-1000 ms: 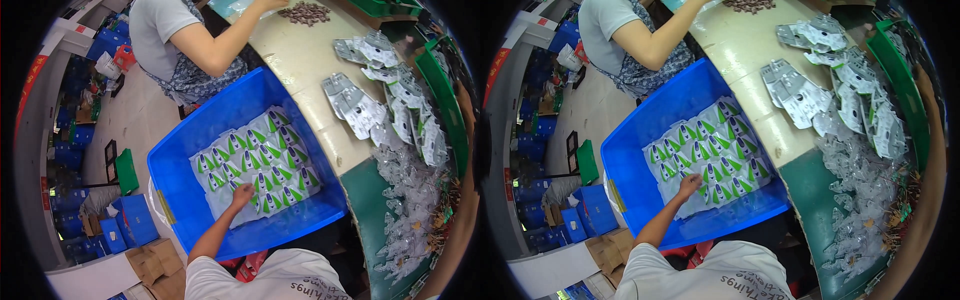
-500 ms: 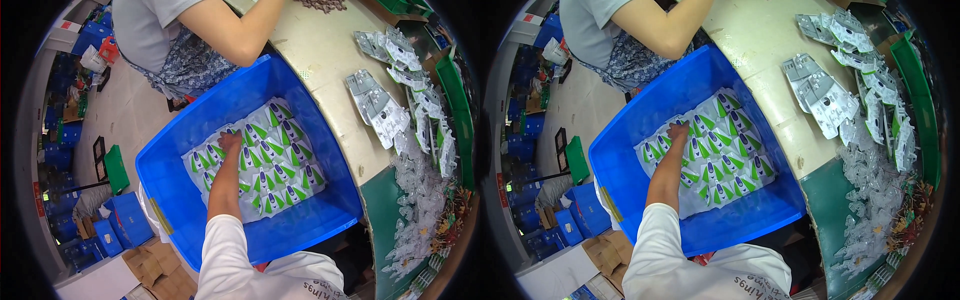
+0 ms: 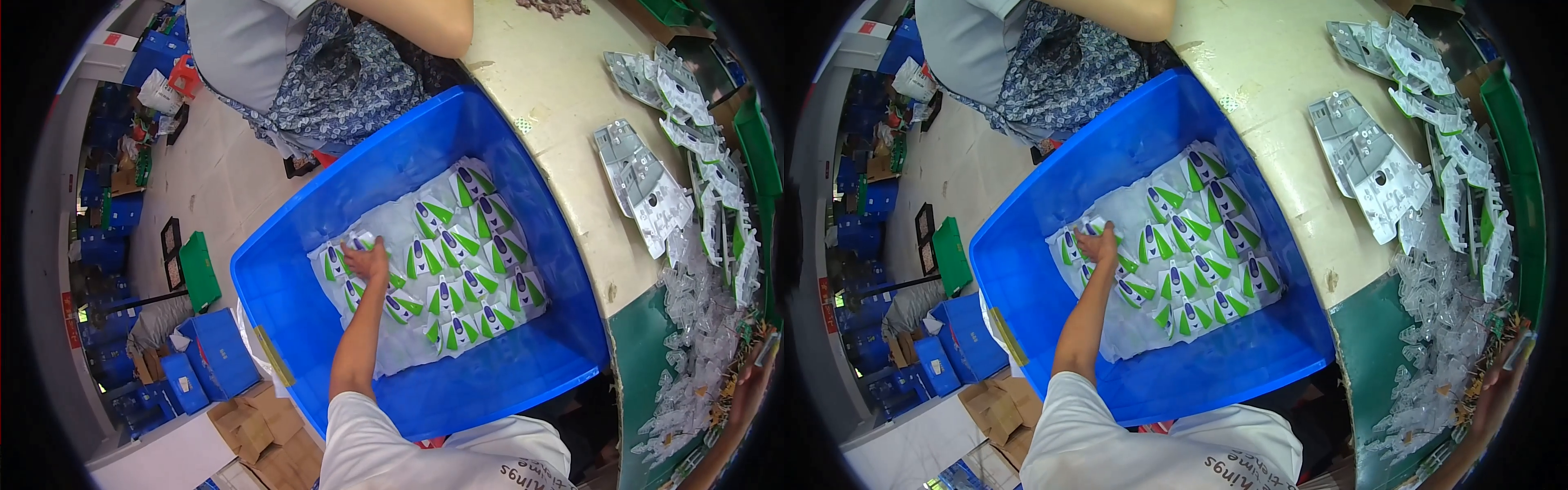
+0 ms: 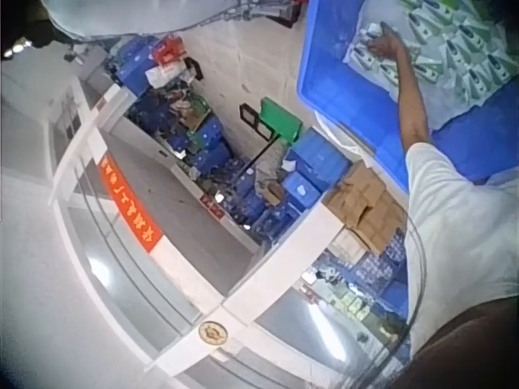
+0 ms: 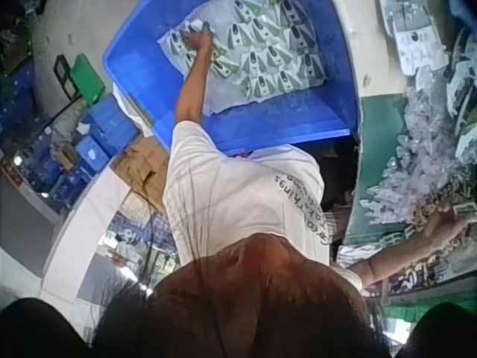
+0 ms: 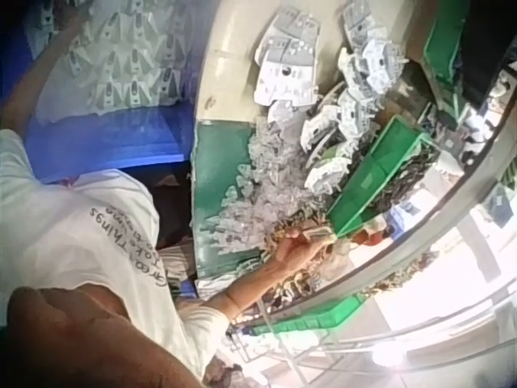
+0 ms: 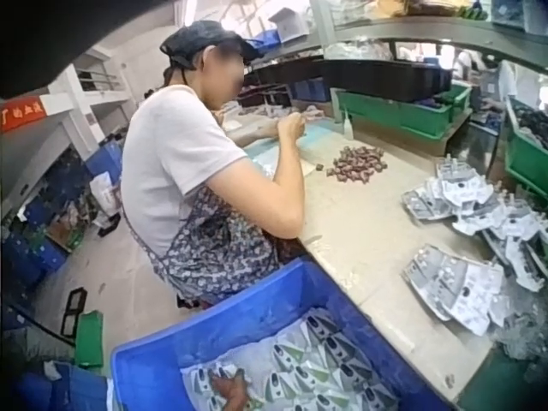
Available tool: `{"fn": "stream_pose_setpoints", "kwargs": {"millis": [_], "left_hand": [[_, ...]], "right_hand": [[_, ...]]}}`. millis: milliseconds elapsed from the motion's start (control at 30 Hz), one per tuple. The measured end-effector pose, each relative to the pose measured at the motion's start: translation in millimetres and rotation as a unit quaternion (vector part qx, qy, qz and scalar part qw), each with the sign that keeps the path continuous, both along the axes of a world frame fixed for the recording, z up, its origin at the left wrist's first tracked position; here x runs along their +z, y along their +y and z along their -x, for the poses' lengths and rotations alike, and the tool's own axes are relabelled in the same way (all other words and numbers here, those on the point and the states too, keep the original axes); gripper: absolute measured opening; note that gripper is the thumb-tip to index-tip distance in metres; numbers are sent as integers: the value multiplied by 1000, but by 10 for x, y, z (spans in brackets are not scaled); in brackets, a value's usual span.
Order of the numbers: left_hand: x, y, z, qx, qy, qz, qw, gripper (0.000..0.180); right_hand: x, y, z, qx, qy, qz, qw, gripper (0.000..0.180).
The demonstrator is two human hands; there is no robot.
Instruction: The person assembles toy components by hand, connecting wiring and small pieces together. The person then fits the assembled parts into plastic toy housings and arranges the completed pieces into a blue container.
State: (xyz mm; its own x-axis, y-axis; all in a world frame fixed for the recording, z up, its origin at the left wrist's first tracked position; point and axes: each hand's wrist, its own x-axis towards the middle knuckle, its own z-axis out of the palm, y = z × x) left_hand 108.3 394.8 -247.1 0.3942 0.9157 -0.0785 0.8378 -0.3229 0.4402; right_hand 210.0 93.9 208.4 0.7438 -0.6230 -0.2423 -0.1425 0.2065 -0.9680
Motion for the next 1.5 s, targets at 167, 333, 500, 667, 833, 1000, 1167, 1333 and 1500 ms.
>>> {"fn": "stream_pose_setpoints", "kwargs": {"millis": [167, 333, 500, 667, 833, 1000, 1167, 1333, 1500], "left_hand": [[-498, 363, 8, 62, 96, 94, 989, 104], [-508, 299, -161, 42, 162, 117, 979, 102], [-782, 438, -16, 9, 35, 49, 998, 114], [104, 116, 47, 53, 70, 11, 996, 95], [871, -486, 254, -337, -244, 38, 908, 96], [2092, -2007, 375, -349, -211, 719, 563, 102], [2580, -2705, 380, -333, -161, 874, 316, 113], [2706, -2915, 478, -308, -139, 902, 268, 119], [2715, -3035, 383, -300, -104, 915, 249, 122]], "right_hand": [[-856, -3271, 2010, -37, 52, 107, 992, 32], [-901, -3240, 2242, 80, 94, 125, 984, 39], [-1029, -2941, 2344, 98, 148, 159, 971, 36], [-893, -2522, 1920, 231, 135, 155, 951, 16], [-883, -2312, 1970, 278, 129, 174, 936, 13], [-1122, -1764, 1762, 356, 12, 269, 895, 13], [-1206, -1473, 1643, 267, -120, 271, 917, 14], [-1305, -1634, 1716, 276, -151, 296, 902, 12], [-1266, -1706, 1686, 260, -139, 196, 935, 14]]}}
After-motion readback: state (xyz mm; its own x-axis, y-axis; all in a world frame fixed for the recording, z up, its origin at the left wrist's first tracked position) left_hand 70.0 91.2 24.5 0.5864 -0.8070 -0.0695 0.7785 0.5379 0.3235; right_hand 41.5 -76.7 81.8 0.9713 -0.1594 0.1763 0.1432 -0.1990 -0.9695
